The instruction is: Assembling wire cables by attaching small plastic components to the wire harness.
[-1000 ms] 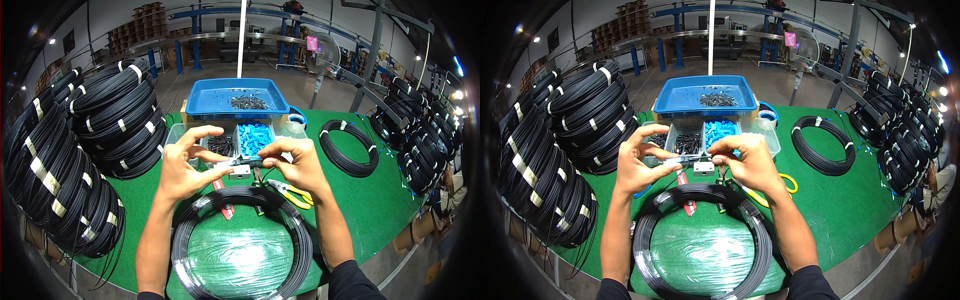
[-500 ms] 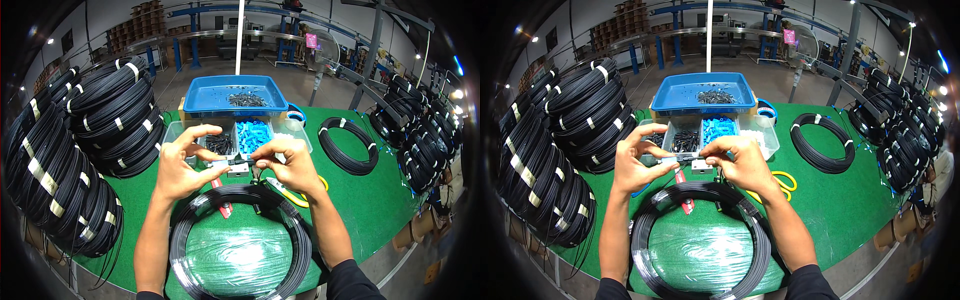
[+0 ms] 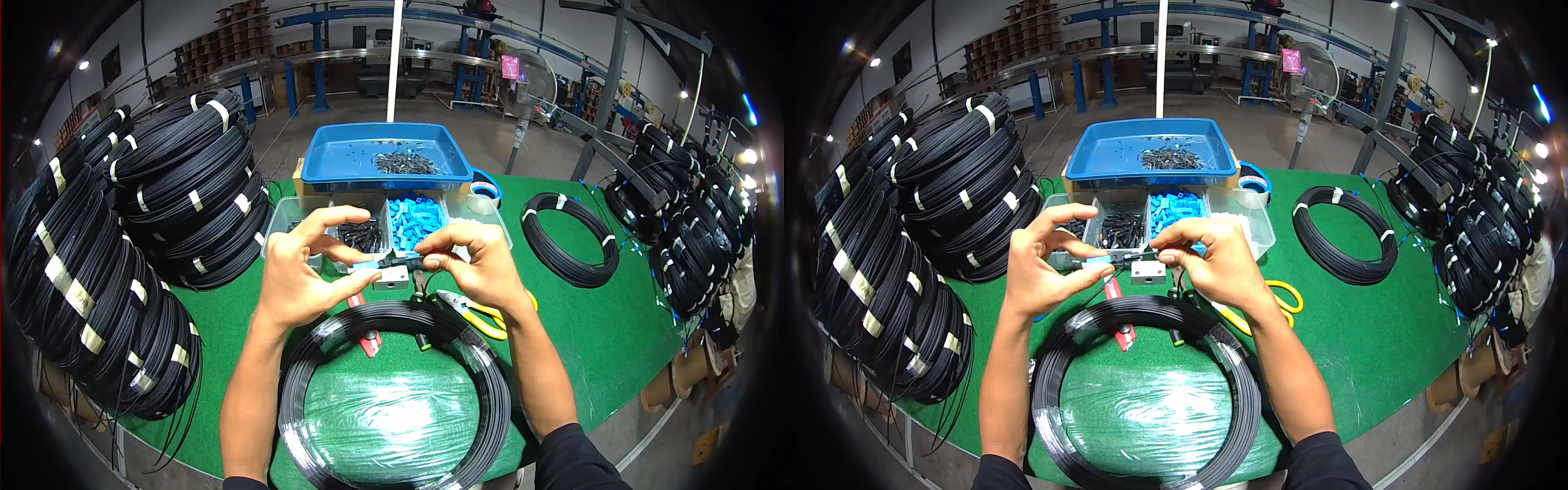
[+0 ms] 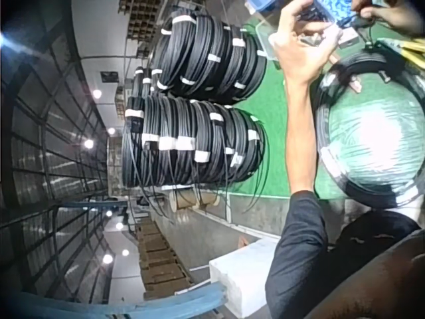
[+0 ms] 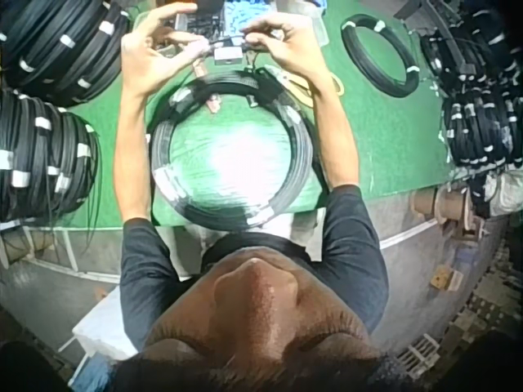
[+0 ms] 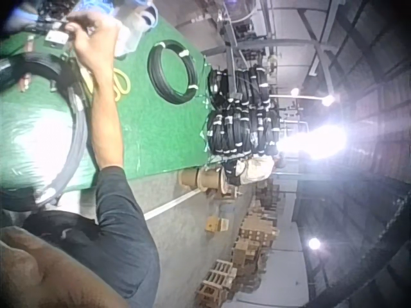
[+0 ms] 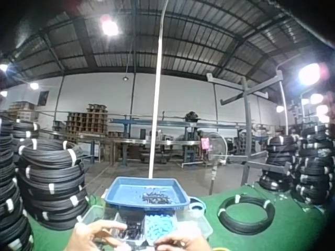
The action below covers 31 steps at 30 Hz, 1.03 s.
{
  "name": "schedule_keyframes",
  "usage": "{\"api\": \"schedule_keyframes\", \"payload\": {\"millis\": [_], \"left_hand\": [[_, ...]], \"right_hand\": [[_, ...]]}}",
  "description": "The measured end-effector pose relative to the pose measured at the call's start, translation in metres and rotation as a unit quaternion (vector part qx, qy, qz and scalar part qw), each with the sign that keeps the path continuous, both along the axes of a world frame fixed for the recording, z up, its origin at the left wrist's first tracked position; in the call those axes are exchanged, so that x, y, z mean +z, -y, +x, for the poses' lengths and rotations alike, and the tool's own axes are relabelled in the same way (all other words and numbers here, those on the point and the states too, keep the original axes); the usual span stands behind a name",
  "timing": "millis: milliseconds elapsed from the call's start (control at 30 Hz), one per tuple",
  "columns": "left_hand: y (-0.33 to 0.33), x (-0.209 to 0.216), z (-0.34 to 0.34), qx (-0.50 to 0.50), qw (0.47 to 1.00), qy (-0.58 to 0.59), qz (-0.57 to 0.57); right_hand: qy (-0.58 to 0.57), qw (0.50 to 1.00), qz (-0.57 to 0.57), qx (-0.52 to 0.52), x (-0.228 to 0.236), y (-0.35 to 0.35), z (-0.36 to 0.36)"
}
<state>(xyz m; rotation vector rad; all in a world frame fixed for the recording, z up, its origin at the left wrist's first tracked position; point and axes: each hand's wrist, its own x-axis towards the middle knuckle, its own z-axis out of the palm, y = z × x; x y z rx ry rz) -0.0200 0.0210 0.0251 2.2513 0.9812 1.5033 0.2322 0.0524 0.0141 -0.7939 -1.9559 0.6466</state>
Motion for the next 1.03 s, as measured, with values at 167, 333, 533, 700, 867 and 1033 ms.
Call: {"api": "schedule_keyframes", "payload": {"millis": [167,333,533,700,867,1033], "left_hand": [[0.004,0.004,-0.002,-0.003,1.000,-0.005,-0.006],[0.000,0.005,-0.010,-0.001,1.000,-0.012,0.009],[-0.001,0.010,-0.029,0.052,0.981,-0.174,-0.073],[-0.010,-0.006,-0.063,0.134,0.892,-0.347,-0.257],[-0.020,-0.027,-0.077,0.183,0.817,-0.399,-0.374],[-0.010,-0.019,-0.064,0.213,0.818,-0.408,-0.346]], "right_hand": [[0.007,0.994,-0.078,0.072,-0.016,-0.016,0.004],[0.037,0.990,-0.104,0.092,-0.030,-0.028,0.005],[0.055,0.984,-0.106,0.130,-0.037,-0.032,0.007],[0.085,0.981,-0.127,0.122,-0.039,-0.036,0.018],[0.146,0.971,-0.143,0.128,-0.043,-0.040,0.022],[0.248,0.949,-0.114,0.154,-0.027,-0.037,0.024]]}}
